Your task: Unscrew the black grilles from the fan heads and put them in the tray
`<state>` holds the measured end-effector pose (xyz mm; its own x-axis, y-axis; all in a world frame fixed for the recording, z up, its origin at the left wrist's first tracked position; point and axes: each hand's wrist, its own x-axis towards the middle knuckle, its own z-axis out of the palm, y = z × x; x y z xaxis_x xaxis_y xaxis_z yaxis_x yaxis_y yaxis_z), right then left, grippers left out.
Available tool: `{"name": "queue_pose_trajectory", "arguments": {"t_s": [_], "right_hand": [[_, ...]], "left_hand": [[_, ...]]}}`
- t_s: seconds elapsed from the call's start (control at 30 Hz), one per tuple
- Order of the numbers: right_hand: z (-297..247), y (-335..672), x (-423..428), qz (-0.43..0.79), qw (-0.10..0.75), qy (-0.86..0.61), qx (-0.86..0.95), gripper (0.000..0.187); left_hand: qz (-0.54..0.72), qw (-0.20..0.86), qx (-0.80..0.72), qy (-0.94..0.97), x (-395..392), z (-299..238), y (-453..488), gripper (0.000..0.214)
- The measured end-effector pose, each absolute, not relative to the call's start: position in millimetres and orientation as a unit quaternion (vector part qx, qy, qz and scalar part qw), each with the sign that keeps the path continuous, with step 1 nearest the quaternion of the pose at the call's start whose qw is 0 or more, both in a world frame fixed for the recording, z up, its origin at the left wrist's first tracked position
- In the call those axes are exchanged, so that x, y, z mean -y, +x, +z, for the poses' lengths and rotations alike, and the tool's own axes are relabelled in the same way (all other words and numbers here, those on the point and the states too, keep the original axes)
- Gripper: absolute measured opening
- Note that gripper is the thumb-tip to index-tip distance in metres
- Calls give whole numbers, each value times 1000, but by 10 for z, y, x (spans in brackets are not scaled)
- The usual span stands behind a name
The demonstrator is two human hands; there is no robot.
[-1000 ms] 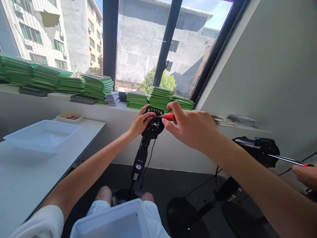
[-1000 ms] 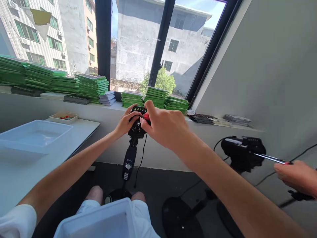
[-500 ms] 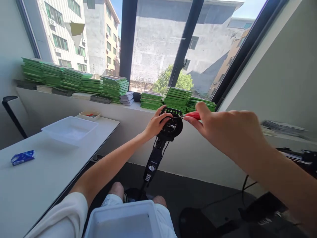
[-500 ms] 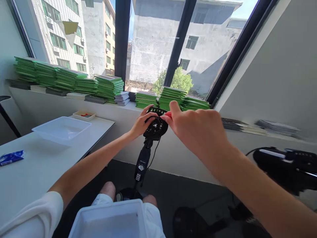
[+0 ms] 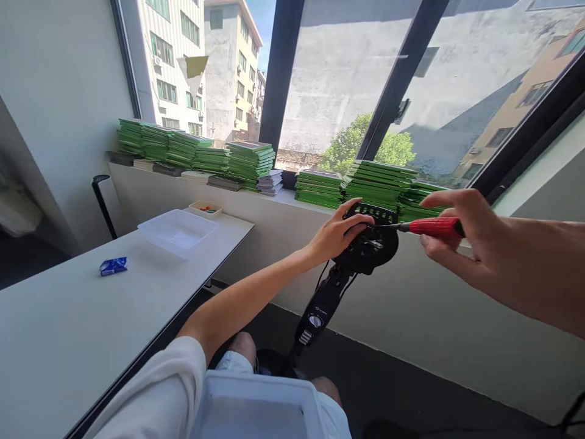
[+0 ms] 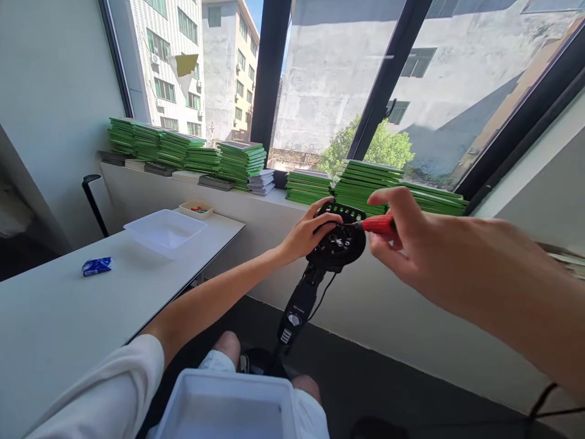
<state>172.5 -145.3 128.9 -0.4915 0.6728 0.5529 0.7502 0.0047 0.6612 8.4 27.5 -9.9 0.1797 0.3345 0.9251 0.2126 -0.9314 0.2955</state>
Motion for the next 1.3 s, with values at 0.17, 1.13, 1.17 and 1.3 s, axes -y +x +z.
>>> {"name": "queue_pose_trajectory", "arguments": {"t_s": [0.17,1.13,1.17,1.3], "right_hand": [[1391,1525,1628,-554,-25,-536,637,62],[1476,1419,1748,-387,26,-565,728,49],[1466,1423,1738,-364,25,-564,741,46],[1412,1436,1717,-384,59,-574,721,51]], "left_hand": [[609,42,-198,767,-224,-97,86,30],[604,44,-227,763,-54,-123,109,31],[602,45,-228,764,-55,-121,109,31],[603,47,-233,761,-70,-117,110,32]]}}
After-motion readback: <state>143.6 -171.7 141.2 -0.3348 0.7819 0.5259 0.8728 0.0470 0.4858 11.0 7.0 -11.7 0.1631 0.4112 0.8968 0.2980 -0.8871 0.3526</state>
